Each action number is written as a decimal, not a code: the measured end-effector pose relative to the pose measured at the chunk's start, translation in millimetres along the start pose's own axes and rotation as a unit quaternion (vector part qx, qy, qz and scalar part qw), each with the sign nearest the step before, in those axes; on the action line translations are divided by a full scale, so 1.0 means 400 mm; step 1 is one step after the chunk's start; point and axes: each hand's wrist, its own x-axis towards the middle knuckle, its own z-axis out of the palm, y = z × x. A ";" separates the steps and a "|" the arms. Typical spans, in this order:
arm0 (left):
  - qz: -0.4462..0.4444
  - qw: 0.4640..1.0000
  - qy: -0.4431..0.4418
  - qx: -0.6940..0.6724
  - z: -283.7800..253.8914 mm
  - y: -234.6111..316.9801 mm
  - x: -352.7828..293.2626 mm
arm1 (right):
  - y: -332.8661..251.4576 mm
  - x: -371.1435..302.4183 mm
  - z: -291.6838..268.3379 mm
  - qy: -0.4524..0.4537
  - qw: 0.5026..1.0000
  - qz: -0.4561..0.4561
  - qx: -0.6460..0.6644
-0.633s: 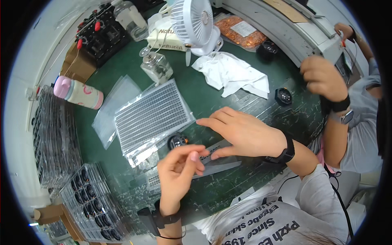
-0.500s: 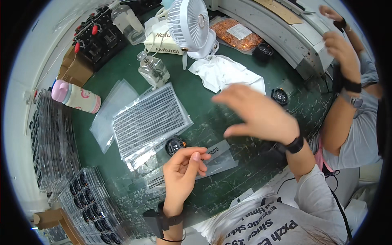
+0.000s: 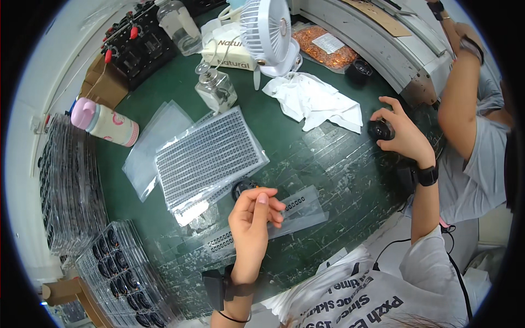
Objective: Manually assembling small electronic components and placing them into a storage tray.
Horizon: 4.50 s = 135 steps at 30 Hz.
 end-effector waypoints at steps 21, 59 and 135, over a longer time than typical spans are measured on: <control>-0.044 0.989 0.053 -0.129 -0.017 -0.003 0.024 | -0.363 0.014 0.216 -0.155 0.937 -0.227 0.214; -0.055 0.990 0.045 -0.118 -0.020 0.007 0.020 | -0.366 0.016 0.221 -0.192 0.780 -0.056 0.592; -0.035 0.996 0.010 -0.079 -0.010 0.003 0.007 | -0.346 0.036 0.214 -0.271 0.733 0.013 0.624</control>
